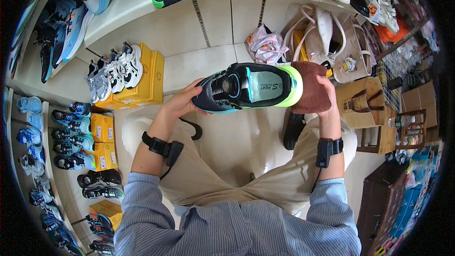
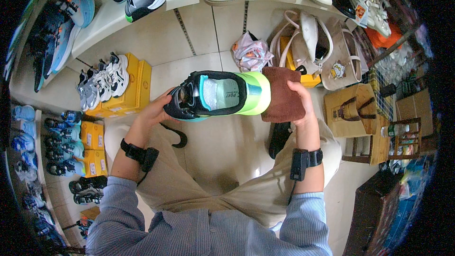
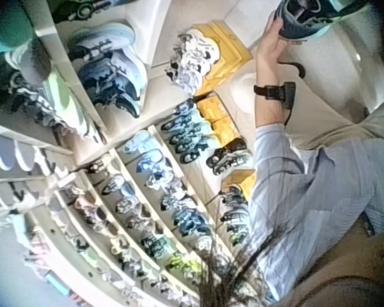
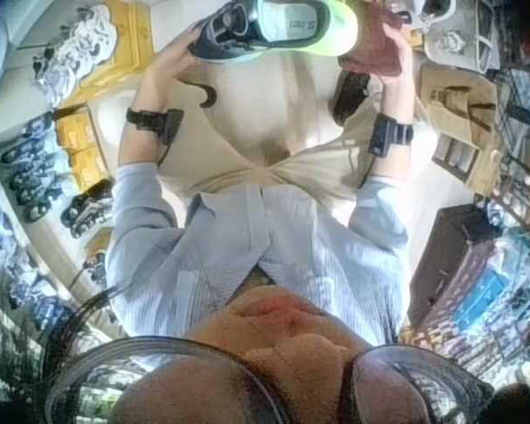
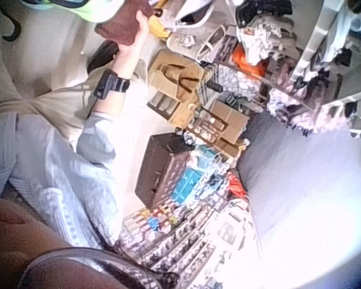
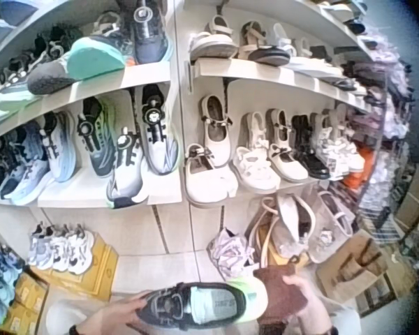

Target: The recorder picks up multiple sneakers from a shelf, wipes them with a brown cloth, and returns them.

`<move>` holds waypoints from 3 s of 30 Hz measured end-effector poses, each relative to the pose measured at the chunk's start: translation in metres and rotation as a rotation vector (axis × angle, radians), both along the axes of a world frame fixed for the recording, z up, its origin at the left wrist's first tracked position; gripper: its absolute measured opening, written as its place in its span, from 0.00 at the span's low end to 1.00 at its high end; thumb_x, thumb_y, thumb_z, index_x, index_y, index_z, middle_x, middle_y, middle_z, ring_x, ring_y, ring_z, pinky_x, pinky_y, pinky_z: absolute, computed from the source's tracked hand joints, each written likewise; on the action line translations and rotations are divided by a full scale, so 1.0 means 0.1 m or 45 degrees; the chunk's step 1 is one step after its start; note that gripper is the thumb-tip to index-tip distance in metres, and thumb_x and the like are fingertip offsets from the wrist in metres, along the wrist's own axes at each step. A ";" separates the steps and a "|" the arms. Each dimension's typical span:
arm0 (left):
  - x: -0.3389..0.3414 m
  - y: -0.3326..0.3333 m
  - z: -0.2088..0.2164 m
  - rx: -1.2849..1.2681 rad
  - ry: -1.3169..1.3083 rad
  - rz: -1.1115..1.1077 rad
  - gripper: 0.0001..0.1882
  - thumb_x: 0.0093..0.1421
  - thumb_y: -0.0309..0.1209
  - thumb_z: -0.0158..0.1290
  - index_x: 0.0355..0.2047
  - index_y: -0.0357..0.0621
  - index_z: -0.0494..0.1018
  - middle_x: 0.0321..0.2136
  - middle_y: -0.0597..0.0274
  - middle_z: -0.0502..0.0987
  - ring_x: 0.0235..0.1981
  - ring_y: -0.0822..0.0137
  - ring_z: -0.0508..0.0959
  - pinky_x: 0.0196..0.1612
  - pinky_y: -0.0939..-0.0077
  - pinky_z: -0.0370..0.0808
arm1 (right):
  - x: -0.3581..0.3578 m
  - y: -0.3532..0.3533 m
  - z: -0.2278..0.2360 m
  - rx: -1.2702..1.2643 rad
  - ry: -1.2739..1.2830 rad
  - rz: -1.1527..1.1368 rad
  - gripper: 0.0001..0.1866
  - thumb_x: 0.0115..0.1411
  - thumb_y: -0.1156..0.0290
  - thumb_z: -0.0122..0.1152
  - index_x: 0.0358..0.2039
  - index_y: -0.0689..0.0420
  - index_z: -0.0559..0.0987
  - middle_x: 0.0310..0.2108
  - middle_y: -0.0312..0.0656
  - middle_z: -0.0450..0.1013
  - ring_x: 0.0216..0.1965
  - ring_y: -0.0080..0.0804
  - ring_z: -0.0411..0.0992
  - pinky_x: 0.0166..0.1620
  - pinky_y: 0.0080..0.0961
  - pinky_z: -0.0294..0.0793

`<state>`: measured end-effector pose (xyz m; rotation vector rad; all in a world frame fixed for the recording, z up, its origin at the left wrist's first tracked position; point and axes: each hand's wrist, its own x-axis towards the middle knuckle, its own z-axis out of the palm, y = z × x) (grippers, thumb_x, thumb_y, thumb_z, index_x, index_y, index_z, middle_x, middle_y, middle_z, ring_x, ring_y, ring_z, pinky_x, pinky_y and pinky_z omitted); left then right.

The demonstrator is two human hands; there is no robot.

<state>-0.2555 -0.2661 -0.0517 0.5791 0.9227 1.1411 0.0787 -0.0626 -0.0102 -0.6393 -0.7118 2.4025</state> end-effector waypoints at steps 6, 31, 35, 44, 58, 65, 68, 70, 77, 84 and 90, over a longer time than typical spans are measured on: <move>0.01 -0.01 0.03 -0.032 0.025 0.044 0.28 0.59 0.42 0.43 0.56 0.48 0.49 0.44 0.55 0.69 0.32 0.55 0.77 0.32 0.64 0.77 | -0.08 -0.09 0.07 0.029 -0.068 -0.026 0.25 0.49 0.64 0.55 0.47 0.61 0.66 0.42 0.46 0.69 0.41 0.39 0.70 0.45 0.35 0.69; 0.40 0.41 0.22 0.028 -0.006 -0.019 0.26 0.59 0.43 0.42 0.55 0.47 0.53 0.46 0.57 0.68 0.39 0.59 0.75 0.33 0.63 0.77 | -0.44 -0.07 -0.64 -0.259 0.253 0.138 0.17 0.58 0.62 0.44 0.44 0.59 0.69 0.42 0.48 0.69 0.39 0.38 0.70 0.40 0.35 0.73; 0.36 0.44 0.17 -0.024 -0.008 0.062 0.26 0.59 0.45 0.42 0.53 0.46 0.54 0.43 0.56 0.70 0.37 0.59 0.75 0.33 0.62 0.77 | -0.63 -0.11 -0.56 -0.207 0.188 0.160 0.19 0.59 0.62 0.42 0.44 0.64 0.67 0.41 0.50 0.69 0.39 0.39 0.69 0.42 0.37 0.71; 0.41 0.59 0.20 0.017 0.018 -0.013 0.26 0.60 0.48 0.37 0.53 0.45 0.57 0.43 0.55 0.71 0.36 0.59 0.76 0.31 0.61 0.77 | -0.79 -0.23 -0.37 -0.043 -0.117 0.049 0.23 0.58 0.56 0.42 0.45 0.64 0.66 0.43 0.49 0.68 0.42 0.38 0.68 0.42 0.34 0.71; 0.44 0.57 0.25 0.034 0.037 0.035 0.27 0.59 0.46 0.42 0.53 0.44 0.55 0.42 0.56 0.70 0.36 0.62 0.75 0.32 0.65 0.77 | -1.04 -0.34 -0.56 0.004 -0.416 0.092 0.19 0.59 0.58 0.41 0.41 0.60 0.69 0.40 0.45 0.70 0.38 0.33 0.70 0.39 0.29 0.73; 0.50 0.66 0.19 0.295 0.970 0.602 0.21 0.59 0.35 0.43 0.51 0.40 0.57 0.40 0.52 0.70 0.38 0.59 0.74 0.41 0.68 0.71 | -1.14 -0.27 -0.63 0.082 -0.454 -0.021 0.17 0.59 0.61 0.43 0.42 0.60 0.68 0.41 0.43 0.69 0.39 0.31 0.70 0.41 0.28 0.72; 0.40 0.71 0.17 0.851 1.450 0.563 0.20 0.55 0.25 0.41 0.50 0.40 0.60 0.42 0.50 0.69 0.42 0.55 0.71 0.47 0.69 0.66 | -1.19 -0.29 -0.70 0.133 -0.483 -0.084 0.16 0.58 0.62 0.45 0.42 0.59 0.68 0.41 0.43 0.69 0.39 0.31 0.70 0.41 0.28 0.72; 0.45 0.67 0.28 0.936 1.547 0.477 0.24 0.49 0.22 0.41 0.50 0.40 0.62 0.45 0.49 0.67 0.46 0.52 0.67 0.51 0.67 0.62 | -1.20 -0.28 -0.81 0.100 -0.469 -0.152 0.16 0.58 0.62 0.47 0.43 0.59 0.68 0.41 0.42 0.69 0.40 0.31 0.70 0.42 0.28 0.72; 0.65 0.66 0.29 0.752 1.842 0.322 0.54 0.30 0.49 0.64 0.55 0.36 0.52 0.50 0.45 0.61 0.53 0.51 0.60 0.55 0.64 0.57 | -1.24 -0.33 -0.67 0.102 -0.563 -0.126 0.18 0.59 0.60 0.43 0.43 0.59 0.68 0.42 0.45 0.69 0.40 0.34 0.70 0.41 0.31 0.73; 0.76 0.68 0.17 0.659 1.783 0.539 0.45 0.32 0.50 0.63 0.48 0.37 0.61 0.41 0.50 0.69 0.42 0.53 0.70 0.45 0.65 0.67 | -1.20 -0.49 -0.64 -0.125 -0.355 0.297 0.20 0.60 0.57 0.39 0.43 0.59 0.68 0.40 0.45 0.70 0.35 0.33 0.71 0.36 0.31 0.73; 0.92 0.69 0.16 0.712 1.448 0.502 0.44 0.32 0.48 0.63 0.48 0.38 0.62 0.40 0.50 0.71 0.42 0.54 0.71 0.44 0.66 0.67 | -1.26 -0.73 -0.81 -0.276 -0.152 0.419 0.19 0.59 0.55 0.40 0.40 0.57 0.69 0.35 0.40 0.70 0.31 0.29 0.70 0.30 0.26 0.72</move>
